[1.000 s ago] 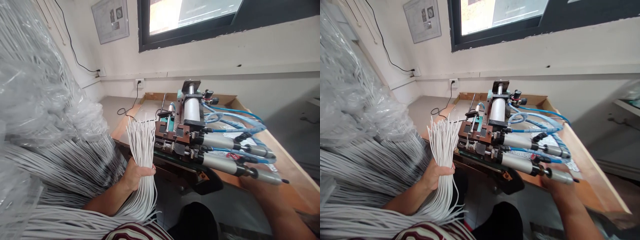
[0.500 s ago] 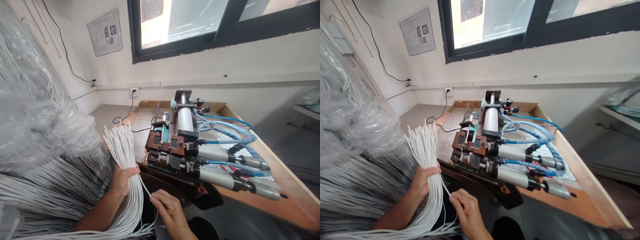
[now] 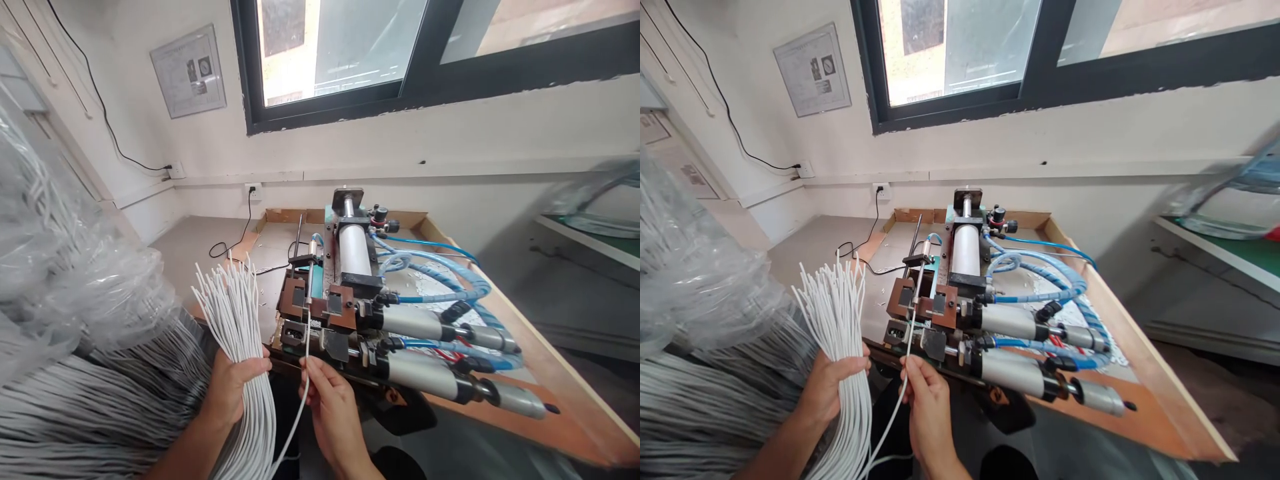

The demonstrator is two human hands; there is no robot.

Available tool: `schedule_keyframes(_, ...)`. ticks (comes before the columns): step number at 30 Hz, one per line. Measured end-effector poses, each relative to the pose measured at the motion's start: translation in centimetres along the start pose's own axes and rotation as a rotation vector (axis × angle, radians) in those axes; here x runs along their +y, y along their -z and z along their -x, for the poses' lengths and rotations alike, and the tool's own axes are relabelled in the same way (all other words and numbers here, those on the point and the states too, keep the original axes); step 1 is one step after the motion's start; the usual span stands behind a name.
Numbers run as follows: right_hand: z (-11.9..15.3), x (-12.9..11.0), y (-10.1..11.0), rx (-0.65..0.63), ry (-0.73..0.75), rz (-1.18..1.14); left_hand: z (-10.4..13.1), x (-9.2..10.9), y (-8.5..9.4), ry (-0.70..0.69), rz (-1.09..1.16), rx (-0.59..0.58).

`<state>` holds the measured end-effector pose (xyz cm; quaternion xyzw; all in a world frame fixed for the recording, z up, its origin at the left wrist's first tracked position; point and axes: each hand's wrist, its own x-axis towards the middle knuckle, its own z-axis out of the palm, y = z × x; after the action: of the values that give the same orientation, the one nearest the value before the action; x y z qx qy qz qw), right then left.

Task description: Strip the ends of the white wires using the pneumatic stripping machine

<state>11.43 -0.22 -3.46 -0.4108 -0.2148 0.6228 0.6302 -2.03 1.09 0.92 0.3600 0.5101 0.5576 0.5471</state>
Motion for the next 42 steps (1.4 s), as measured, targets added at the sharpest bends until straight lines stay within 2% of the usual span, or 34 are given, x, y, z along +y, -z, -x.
schedule_keyframes(5,-0.1,-0.4,-0.1,0.008,-0.085,-0.068,-0.2,0.1,-0.4,0.034,0.007,0.011)
schedule_keyframes(10,-0.5,-0.2,0.2,-0.018,-0.045,-0.024,0.1,0.0,-0.7,0.036,-0.013,-0.028)
schedule_keyframes(14,0.5,-0.2,0.8,-0.070,0.084,0.193,0.5,0.1,-1.1,0.037,-0.016,-0.037)
schedule_keyframes(18,2.7,0.3,1.5,-0.218,0.211,0.457,1.3,0.3,-1.5,0.048,0.008,-0.098)
schedule_keyframes(22,4.5,0.6,2.0,-0.346,0.198,0.584,2.4,0.1,-1.5,0.046,0.051,-0.181)
schedule_keyframes(25,4.9,-0.6,2.0,-0.318,0.136,0.554,3.3,-0.2,-1.1,0.030,0.030,-0.254)
schedule_keyframes(27,4.8,-2.0,1.7,-0.294,0.152,0.550,3.9,-0.5,-0.8,0.015,-0.002,-0.313)
schedule_keyframes(33,5.1,-5.5,1.1,-0.506,0.087,0.649,5.1,-0.7,-0.2,0.053,-0.072,-0.448)
schedule_keyframes(35,5.3,-5.7,1.3,-0.529,0.174,0.721,5.3,-0.8,-0.1,0.077,-0.057,-0.508)
schedule_keyframes(39,6.0,-4.9,1.7,-0.496,0.577,0.930,5.8,-1.1,-0.1,0.175,0.024,-0.580)
schedule_keyframes(40,6.1,-4.5,1.8,-0.474,0.628,0.944,5.9,-1.1,-0.2,0.204,0.046,-0.587)
schedule_keyframes(42,6.3,-3.9,1.8,-0.401,0.617,0.898,6.0,-1.2,-0.2,0.243,0.078,-0.574)
